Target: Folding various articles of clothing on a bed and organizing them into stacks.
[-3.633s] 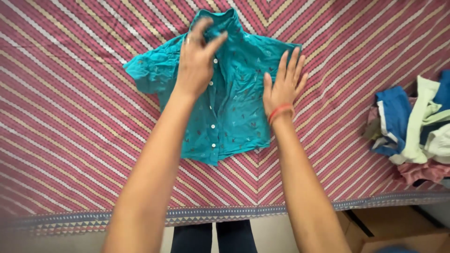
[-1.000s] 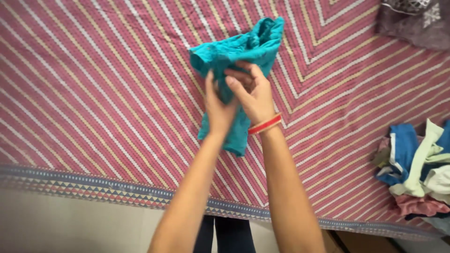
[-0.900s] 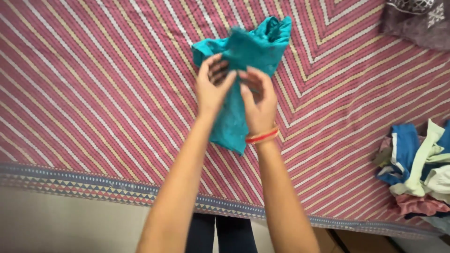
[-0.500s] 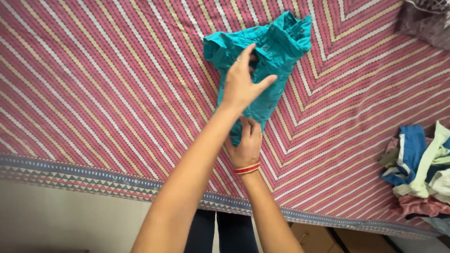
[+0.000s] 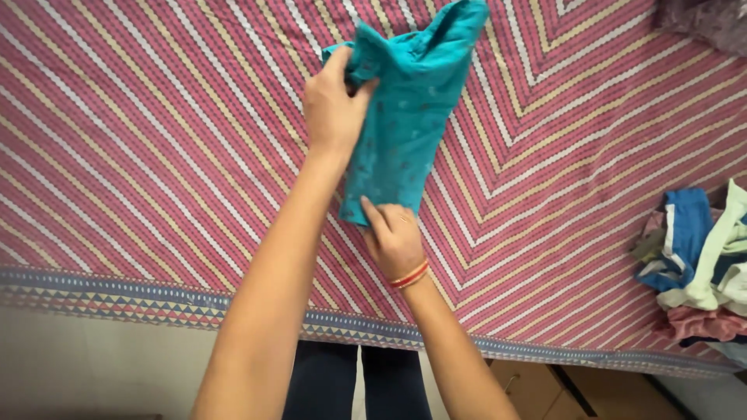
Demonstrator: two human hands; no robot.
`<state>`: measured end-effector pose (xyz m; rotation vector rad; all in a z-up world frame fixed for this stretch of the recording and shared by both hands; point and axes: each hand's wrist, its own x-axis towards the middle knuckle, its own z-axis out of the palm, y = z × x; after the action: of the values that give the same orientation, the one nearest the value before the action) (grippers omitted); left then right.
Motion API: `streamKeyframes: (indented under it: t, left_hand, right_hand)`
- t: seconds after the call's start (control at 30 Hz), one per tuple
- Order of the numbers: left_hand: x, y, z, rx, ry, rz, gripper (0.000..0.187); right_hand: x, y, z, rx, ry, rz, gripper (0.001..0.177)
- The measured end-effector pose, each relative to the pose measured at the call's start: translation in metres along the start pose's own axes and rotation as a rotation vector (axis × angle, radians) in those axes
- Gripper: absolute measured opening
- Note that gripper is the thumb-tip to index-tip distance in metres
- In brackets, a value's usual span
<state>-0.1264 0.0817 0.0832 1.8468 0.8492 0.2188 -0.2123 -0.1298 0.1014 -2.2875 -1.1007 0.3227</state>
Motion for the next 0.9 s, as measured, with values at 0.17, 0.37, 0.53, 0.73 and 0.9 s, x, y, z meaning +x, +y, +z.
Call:
streamKeyframes:
  t: [0.17, 0.37, 0.53, 0.73, 0.9]
  left_hand:
    - [0.007, -0.039, 0.012, 0.256, 0.155, 0.153, 0.058]
    - [-0.048, -0.008, 0.021, 0.283, 0.427, 0.298, 0.077]
    - [-0.092, -0.059, 0.051, 0.542, 0.293, 0.370, 0.073]
    - [-0.097, -0.064, 0.038, 0.692, -0.063, 0.297, 0.080]
    - [-0.105, -0.082, 0.046, 0.542, 0.126, 0.255, 0.065]
  right_hand:
    - [0.019, 0.013, -0.008, 0.156, -0.132, 0.064, 0.030]
    - [0.078, 0.044, -0.021, -0.289, 0.177, 0.145, 0.052]
    - [0.142, 0.101, -0.011, -0.385, -0.120, 0.131, 0.086]
    - [0.184, 0.108, -0.030, -0.270, -0.372, 0.071, 0.093]
    - [0.164, 0.117, -0.044, 0.396, 0.218, 0.104, 0.039]
